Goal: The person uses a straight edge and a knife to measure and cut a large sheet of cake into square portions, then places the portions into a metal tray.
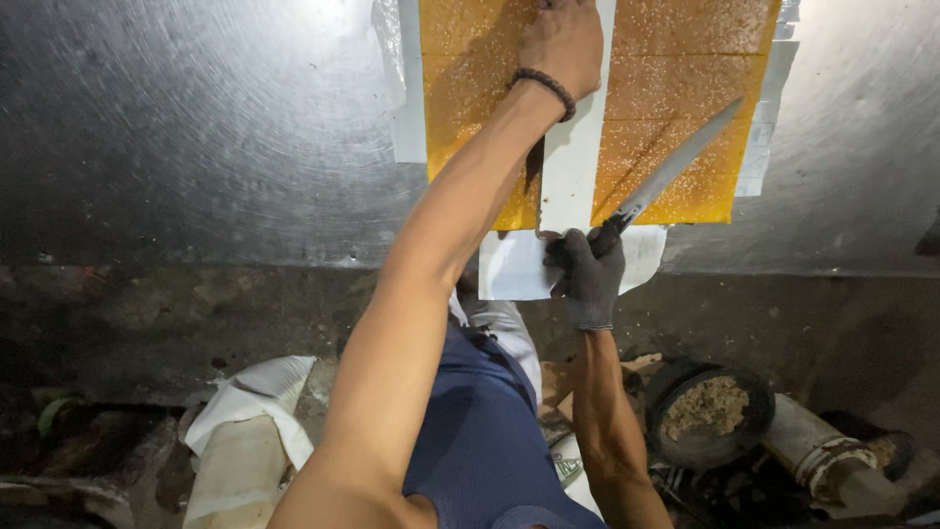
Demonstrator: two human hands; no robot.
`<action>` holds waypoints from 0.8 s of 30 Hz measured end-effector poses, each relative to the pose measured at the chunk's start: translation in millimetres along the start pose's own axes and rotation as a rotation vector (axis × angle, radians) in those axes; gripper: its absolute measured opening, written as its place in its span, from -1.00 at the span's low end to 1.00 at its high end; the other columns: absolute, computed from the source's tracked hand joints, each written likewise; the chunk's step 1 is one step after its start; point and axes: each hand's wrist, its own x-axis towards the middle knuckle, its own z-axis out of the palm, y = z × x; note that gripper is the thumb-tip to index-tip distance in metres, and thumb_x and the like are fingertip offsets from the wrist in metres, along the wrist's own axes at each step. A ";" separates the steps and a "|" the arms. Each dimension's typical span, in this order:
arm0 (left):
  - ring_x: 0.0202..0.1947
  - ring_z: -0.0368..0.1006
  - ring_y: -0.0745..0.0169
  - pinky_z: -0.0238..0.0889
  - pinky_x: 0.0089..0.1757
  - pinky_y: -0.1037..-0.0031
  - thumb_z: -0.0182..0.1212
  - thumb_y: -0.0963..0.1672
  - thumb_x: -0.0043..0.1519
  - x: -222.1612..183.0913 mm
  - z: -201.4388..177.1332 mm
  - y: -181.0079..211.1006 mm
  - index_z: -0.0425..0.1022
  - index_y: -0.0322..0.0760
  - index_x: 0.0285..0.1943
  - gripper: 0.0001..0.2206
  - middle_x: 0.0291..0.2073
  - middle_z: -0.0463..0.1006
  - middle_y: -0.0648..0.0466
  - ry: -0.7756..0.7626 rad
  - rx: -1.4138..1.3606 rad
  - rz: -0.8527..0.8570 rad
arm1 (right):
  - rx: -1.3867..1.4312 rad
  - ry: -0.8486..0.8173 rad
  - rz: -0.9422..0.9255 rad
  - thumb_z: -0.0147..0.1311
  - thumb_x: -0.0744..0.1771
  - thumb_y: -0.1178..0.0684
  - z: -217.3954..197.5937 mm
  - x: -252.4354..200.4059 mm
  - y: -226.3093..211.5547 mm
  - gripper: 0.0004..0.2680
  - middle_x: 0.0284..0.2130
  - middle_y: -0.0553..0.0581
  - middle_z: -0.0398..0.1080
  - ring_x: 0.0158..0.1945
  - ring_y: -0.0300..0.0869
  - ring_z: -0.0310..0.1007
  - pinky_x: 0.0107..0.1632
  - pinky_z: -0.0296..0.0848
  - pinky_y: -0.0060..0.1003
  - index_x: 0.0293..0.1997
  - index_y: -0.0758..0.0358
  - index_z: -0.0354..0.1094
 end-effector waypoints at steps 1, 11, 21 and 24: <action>0.07 0.50 -0.27 0.52 -0.11 0.21 0.56 -0.12 -0.11 1.3 0.5 0.6 0.26 -0.54 0.20 -0.27 0.11 0.38 -0.45 0.013 -0.021 -0.003 | -0.017 -0.006 -0.003 0.13 0.34 0.14 0.8 0.1 -3.7 -0.83 -0.46 0.22 0.47 -0.56 -0.12 0.49 -0.73 0.27 -0.31 -0.19 0.23 0.11; 0.11 0.40 -0.41 0.43 -0.04 0.07 0.60 -0.16 -0.16 -15.5 -64.5 15.4 -0.21 -0.31 0.57 0.13 0.21 0.21 -0.44 -0.178 -0.081 -0.087 | -0.283 -0.009 -0.430 -0.02 0.39 0.17 -9.4 -10.7 -78.4 -0.65 -0.46 0.03 0.26 -0.56 -0.34 0.27 -0.52 0.34 -0.45 0.38 0.35 0.18; 0.10 0.35 -0.66 0.29 0.11 -0.04 0.08 -0.30 0.17 -11.9 -59.0 10.6 -0.14 -0.48 0.57 -0.26 0.15 0.22 -0.73 -0.051 0.036 0.107 | -0.816 -0.089 -0.730 -0.02 0.35 0.19 58.6 128.7 -139.7 -0.57 0.07 0.50 0.40 0.13 0.30 0.39 0.16 0.39 0.10 0.43 0.32 0.10; 0.08 0.39 -0.60 0.25 0.12 -0.12 0.12 -0.27 0.16 -16.7 -67.1 11.6 -0.15 -0.44 0.58 -0.24 0.14 0.26 -0.63 -0.213 0.147 0.031 | -0.817 -0.107 -0.662 -0.02 0.34 0.15 77.8 163.5 -144.7 -0.54 0.06 0.56 0.36 0.11 0.34 0.37 0.15 0.38 0.12 0.45 0.37 0.04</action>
